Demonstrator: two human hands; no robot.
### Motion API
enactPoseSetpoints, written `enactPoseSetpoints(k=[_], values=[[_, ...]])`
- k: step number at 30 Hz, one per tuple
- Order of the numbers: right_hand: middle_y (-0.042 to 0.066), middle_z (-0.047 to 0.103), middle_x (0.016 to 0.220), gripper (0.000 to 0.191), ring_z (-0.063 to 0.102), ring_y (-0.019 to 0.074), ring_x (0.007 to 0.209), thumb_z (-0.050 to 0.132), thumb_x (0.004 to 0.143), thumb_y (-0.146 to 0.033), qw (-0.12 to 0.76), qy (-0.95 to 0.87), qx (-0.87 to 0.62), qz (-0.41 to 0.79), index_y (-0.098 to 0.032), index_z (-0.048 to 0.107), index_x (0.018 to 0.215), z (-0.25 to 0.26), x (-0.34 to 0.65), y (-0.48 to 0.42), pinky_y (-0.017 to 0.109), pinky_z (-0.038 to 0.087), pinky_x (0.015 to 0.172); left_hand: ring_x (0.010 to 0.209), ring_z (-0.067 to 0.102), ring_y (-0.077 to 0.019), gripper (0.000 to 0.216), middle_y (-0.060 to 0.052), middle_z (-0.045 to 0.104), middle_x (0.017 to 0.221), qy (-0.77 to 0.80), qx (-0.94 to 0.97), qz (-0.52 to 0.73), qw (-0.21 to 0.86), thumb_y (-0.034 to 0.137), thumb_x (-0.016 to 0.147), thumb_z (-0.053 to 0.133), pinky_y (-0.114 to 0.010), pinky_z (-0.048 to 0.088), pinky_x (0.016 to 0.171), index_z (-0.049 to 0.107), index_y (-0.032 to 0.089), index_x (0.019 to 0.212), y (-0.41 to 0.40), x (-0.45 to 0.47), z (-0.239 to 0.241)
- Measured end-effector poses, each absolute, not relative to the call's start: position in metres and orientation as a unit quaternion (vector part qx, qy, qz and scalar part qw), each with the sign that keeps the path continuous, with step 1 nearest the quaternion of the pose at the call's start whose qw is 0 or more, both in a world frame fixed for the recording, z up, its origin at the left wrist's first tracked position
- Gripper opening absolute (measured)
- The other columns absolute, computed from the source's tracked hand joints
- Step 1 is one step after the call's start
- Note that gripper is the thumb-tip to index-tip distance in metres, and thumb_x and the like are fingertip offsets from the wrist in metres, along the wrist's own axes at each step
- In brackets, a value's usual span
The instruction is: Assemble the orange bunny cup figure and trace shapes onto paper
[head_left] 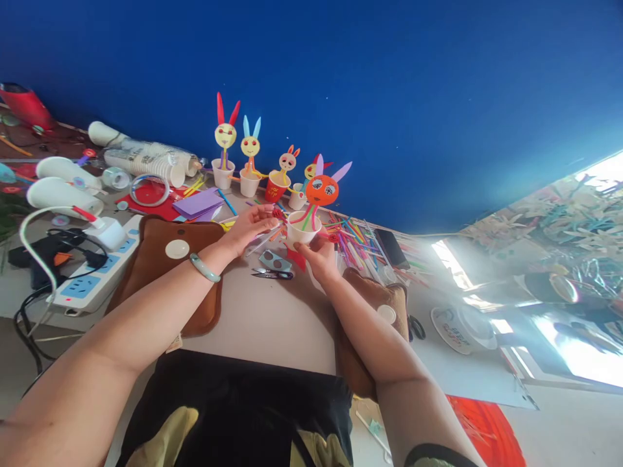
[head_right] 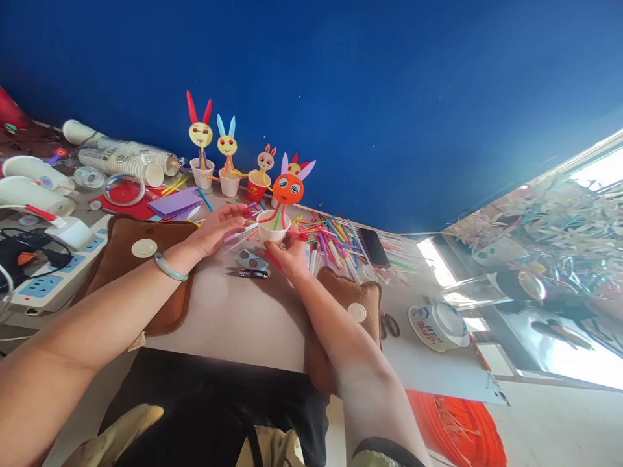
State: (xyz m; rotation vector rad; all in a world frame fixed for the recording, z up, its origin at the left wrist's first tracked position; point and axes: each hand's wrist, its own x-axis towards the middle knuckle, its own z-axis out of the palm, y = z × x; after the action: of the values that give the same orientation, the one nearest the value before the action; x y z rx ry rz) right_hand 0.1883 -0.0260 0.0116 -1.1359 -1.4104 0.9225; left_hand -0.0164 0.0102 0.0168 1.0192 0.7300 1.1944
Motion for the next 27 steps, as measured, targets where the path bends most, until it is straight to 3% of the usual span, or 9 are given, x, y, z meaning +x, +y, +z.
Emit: enactPoseSetpoints(k=[5, 11, 18, 27], values=[[0.012, 0.074, 0.114, 0.057, 0.069, 0.0293, 0.102, 0.082, 0.067, -0.048, 0.515, -0.606, -0.475, 0.376, -0.018, 0.068, 0.113, 0.012, 0.187, -0.027, 0.045, 0.056, 0.093, 0.091, 0.068, -0.0189, 0.060, -0.006, 0.071, 0.104, 0.298, 0.515, 0.435, 0.676, 0.034, 0.057, 0.092, -0.032, 0.051, 0.082, 0.067, 0.017, 0.109, 0.003, -0.008, 0.010], [0.013, 0.071, 0.123, 0.072, 0.068, 0.0305, 0.109, 0.079, 0.070, -0.060, 0.502, -0.632, -0.455, 0.376, -0.020, 0.063, 0.127, 0.012, 0.186, -0.029, 0.046, 0.057, 0.095, 0.088, 0.070, -0.0226, 0.054, -0.008, 0.075, 0.103, 0.265, 0.579, 0.368, 0.678, 0.040, 0.065, 0.088, -0.033, 0.053, 0.077, 0.070, 0.019, 0.110, -0.007, -0.002, 0.015], [0.012, 0.075, 0.111, 0.065, 0.068, 0.0300, 0.104, 0.081, 0.067, -0.063, 0.486, -0.641, -0.466, 0.368, -0.021, 0.069, 0.115, 0.013, 0.185, -0.030, 0.044, 0.057, 0.090, 0.085, 0.070, -0.0222, 0.056, -0.008, 0.075, 0.099, 0.288, 0.570, 0.384, 0.667, 0.045, 0.063, 0.088, -0.032, 0.053, 0.074, 0.071, 0.017, 0.108, -0.009, 0.000, 0.016], [0.010, 0.075, 0.107, 0.067, 0.068, 0.0291, 0.105, 0.082, 0.069, -0.060, 0.483, -0.640, -0.459, 0.382, -0.020, 0.066, 0.121, 0.015, 0.180, -0.036, 0.043, 0.056, 0.092, 0.079, 0.067, -0.0188, 0.056, -0.005, 0.074, 0.089, 0.292, 0.520, 0.390, 0.702, 0.041, 0.056, 0.093, -0.032, 0.052, 0.074, 0.071, 0.017, 0.102, -0.009, 0.001, 0.015]])
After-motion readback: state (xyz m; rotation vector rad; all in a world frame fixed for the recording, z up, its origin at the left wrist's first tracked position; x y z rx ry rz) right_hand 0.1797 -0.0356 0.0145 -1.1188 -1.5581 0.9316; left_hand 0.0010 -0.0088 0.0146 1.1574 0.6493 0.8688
